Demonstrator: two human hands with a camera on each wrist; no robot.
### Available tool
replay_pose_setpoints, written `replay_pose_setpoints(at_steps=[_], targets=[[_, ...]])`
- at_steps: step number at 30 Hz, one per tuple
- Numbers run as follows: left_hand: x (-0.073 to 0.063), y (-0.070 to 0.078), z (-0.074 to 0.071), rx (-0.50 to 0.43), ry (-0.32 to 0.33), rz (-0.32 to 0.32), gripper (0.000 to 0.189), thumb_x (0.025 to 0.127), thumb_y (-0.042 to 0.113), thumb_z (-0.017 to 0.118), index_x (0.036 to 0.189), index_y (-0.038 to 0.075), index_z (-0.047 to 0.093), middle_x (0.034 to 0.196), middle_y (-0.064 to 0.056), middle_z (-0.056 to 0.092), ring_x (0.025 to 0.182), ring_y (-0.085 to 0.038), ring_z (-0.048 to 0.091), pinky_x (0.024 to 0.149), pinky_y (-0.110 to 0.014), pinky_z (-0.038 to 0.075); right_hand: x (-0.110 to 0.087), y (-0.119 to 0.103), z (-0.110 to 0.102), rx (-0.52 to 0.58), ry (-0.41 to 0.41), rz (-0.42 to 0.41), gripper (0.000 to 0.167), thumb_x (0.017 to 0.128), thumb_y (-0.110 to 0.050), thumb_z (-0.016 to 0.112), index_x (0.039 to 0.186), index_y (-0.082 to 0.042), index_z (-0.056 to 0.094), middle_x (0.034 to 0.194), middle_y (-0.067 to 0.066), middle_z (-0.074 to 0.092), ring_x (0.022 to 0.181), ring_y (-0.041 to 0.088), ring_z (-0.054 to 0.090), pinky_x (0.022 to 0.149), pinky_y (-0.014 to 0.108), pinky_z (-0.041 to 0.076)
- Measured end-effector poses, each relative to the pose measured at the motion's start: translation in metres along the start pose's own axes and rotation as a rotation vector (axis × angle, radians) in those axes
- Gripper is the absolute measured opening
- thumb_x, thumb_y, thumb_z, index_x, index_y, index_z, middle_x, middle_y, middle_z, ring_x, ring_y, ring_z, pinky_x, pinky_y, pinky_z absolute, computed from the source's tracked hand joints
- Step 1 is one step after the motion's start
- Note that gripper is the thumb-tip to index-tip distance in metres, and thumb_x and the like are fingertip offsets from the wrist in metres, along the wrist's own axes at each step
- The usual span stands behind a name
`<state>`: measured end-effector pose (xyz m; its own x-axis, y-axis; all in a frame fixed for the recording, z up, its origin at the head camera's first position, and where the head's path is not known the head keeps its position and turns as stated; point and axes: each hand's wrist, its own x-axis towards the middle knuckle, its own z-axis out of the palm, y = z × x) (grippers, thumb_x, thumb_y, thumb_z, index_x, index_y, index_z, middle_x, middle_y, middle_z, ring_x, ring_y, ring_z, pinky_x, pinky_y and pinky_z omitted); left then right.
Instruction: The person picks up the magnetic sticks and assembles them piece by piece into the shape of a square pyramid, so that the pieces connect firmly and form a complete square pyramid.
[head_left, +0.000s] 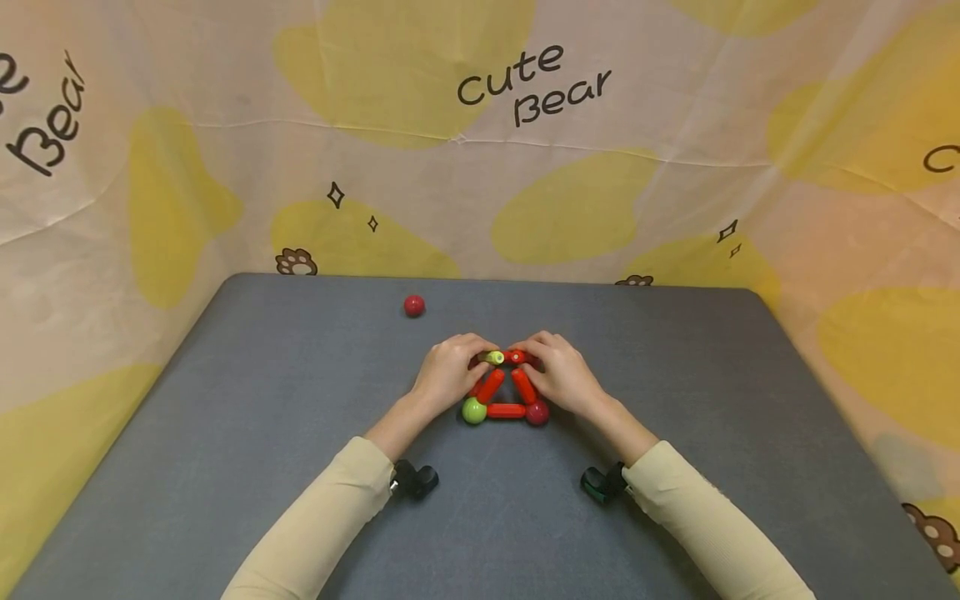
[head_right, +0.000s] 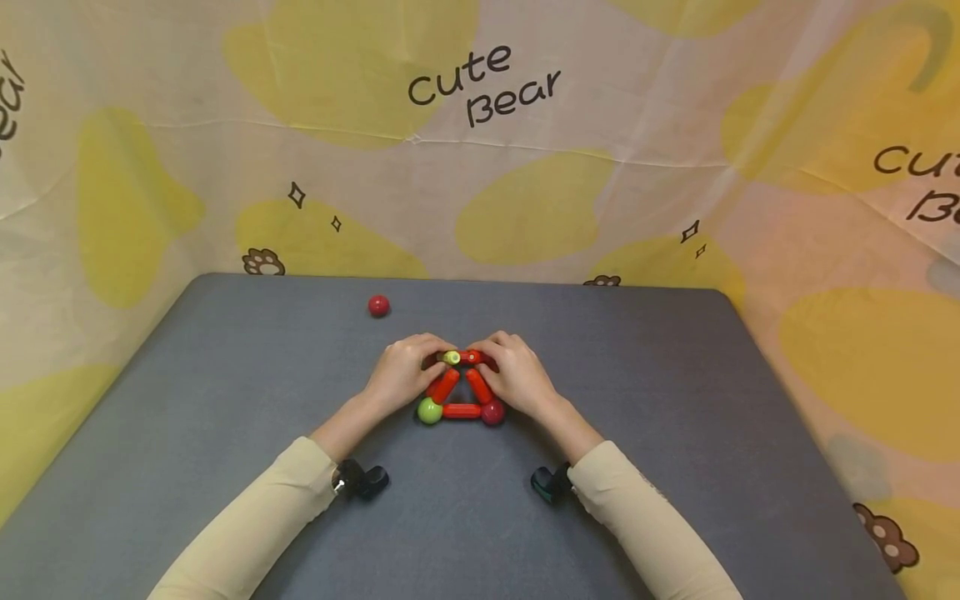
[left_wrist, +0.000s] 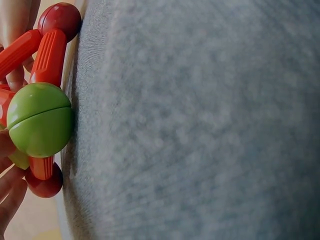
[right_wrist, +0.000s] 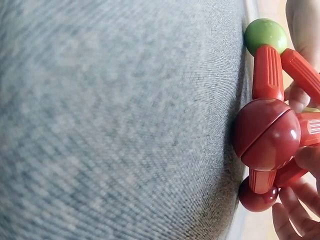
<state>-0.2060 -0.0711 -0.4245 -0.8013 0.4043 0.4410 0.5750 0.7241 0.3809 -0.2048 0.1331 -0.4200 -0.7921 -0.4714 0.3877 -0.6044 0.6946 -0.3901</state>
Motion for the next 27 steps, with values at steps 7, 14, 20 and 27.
replay_pose_setpoints(at_steps=[7,14,20,27], targets=[[0.0,-0.001,0.0,0.003,-0.006,-0.006,0.019,0.078,0.012,0.073,0.097,0.015,0.071,0.093,0.002,0.067,0.078,-0.012,0.059,0.068,-0.031,0.05,0.001,0.0,0.0,0.0,-0.006,-0.005,0.029,0.079,-0.005,0.067,0.107,-0.013,0.068,0.097,0.006,0.062,0.085,0.022,0.056,0.072,0.036,0.048],[0.0,-0.001,-0.001,-0.013,-0.009,-0.003,0.021,0.077,0.012,0.073,0.098,0.014,0.071,0.092,0.002,0.067,0.076,-0.012,0.058,0.067,-0.03,0.049,-0.003,0.003,-0.005,0.131,-0.041,0.074,0.037,0.082,-0.004,0.064,0.119,-0.008,0.061,0.103,0.008,0.059,0.085,0.018,0.057,0.071,0.034,0.05],[0.001,-0.002,-0.001,-0.023,-0.023,-0.012,0.021,0.078,0.013,0.073,0.098,0.015,0.071,0.092,0.003,0.067,0.076,-0.012,0.057,0.068,-0.03,0.048,-0.006,0.009,-0.01,0.251,-0.023,0.252,0.036,0.085,-0.008,0.063,0.121,-0.004,0.056,0.11,0.013,0.059,0.09,0.024,0.063,0.077,0.04,0.052],[0.001,-0.004,-0.002,-0.041,-0.03,-0.014,0.021,0.077,0.014,0.074,0.098,0.016,0.071,0.093,0.003,0.067,0.078,-0.011,0.058,0.07,-0.031,0.048,-0.008,0.011,-0.01,0.285,-0.104,0.467,0.041,0.087,-0.018,0.061,0.124,-0.004,0.05,0.1,0.014,0.065,0.063,0.017,0.064,0.057,0.027,0.049]])
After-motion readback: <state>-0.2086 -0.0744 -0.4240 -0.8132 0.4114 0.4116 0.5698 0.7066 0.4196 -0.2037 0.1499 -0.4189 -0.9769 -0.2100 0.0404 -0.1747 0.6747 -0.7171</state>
